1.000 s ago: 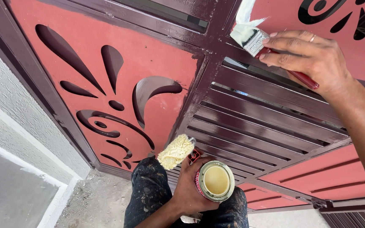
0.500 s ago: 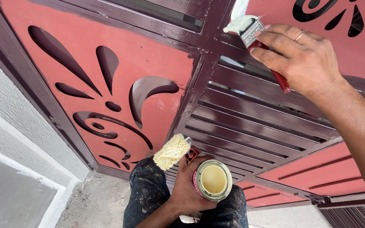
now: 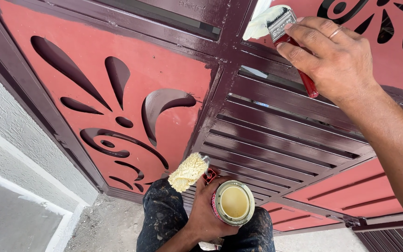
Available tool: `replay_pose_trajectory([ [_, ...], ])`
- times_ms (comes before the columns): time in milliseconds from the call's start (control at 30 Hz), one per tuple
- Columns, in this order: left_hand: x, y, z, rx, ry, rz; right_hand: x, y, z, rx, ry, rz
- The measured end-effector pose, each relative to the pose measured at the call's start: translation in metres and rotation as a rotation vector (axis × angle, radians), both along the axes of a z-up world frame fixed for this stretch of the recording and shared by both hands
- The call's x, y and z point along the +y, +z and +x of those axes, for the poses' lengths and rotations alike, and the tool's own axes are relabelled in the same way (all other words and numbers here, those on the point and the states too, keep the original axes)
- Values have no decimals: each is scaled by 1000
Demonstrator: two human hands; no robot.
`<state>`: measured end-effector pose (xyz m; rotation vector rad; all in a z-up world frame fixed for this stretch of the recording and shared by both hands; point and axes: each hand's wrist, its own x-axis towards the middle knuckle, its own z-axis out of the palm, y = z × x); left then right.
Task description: The person is painting a decorative metal gate with a brush and roller.
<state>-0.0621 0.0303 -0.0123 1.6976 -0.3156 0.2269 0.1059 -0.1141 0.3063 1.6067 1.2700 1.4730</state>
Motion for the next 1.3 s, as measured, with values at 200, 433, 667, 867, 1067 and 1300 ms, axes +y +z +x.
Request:
replay_pose_trajectory([
  [200,-1,-2,1,-2,-2,-1,-9,2,11,-12,32,11],
  [433,-1,-2,1,28,-16,-12,-9,11,5,-23,30,53],
  [667,-1,1,1,40,-26,-5,-22,0,16,157,183,162],
  [867,1,-2,4,3,-37,9,-25,-16,11,516,341,148],
  [1067,-5,-3,1,-91,5,16,-33,-19,14,712,329,299],
  [1300,-5,2,-3,-3,-8,-26,-36,-27,47,949,444,276],
])
